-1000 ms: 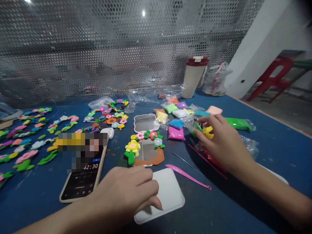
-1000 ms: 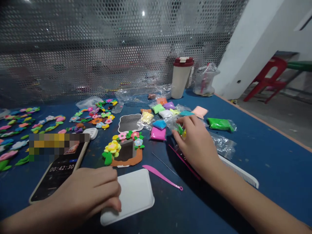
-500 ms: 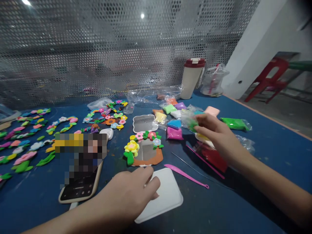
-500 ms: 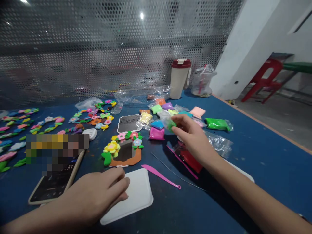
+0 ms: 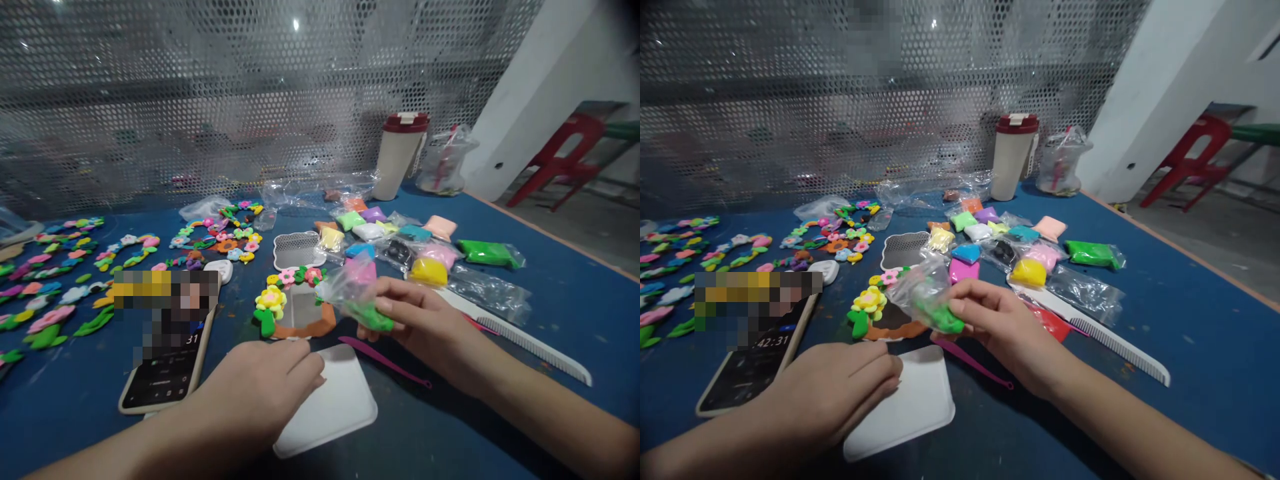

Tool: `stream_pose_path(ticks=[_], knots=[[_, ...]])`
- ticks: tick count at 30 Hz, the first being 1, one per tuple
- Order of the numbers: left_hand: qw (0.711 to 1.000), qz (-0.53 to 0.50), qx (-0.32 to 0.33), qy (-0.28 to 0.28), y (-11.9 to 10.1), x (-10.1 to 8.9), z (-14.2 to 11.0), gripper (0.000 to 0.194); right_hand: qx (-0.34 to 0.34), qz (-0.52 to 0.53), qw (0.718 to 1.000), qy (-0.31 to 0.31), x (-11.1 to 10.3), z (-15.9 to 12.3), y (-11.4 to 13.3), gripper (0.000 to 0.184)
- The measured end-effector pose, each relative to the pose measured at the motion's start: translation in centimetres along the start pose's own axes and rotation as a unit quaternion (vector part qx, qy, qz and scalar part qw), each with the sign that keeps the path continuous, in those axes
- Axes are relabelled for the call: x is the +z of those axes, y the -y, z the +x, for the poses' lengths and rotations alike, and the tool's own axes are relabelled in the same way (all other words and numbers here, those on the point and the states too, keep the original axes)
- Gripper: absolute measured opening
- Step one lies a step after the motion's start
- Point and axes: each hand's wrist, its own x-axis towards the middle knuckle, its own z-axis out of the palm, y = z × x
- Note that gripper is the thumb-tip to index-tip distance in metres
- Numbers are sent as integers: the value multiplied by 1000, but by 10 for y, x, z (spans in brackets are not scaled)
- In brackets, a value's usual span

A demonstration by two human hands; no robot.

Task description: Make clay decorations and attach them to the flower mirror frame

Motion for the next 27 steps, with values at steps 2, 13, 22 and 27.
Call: stream_pose_path(ticks=[2, 13, 22, 27], knots=[[997, -59, -39, -7, -1, -4, 1, 27, 7, 24, 1000, -1, 4, -2, -3, 8], [843, -485, -225, -59, -8, -24, 11, 21, -22, -55, 998, 37, 30, -11, -10, 6], [861, -448, -231, -67, -9, -26, 10, 19, -28, -23, 998, 43, 35, -19, -6, 8], [854, -455, -224, -115, -11, -25, 12, 12, -1, -120, 992, 32, 40, -21, -10, 13]])
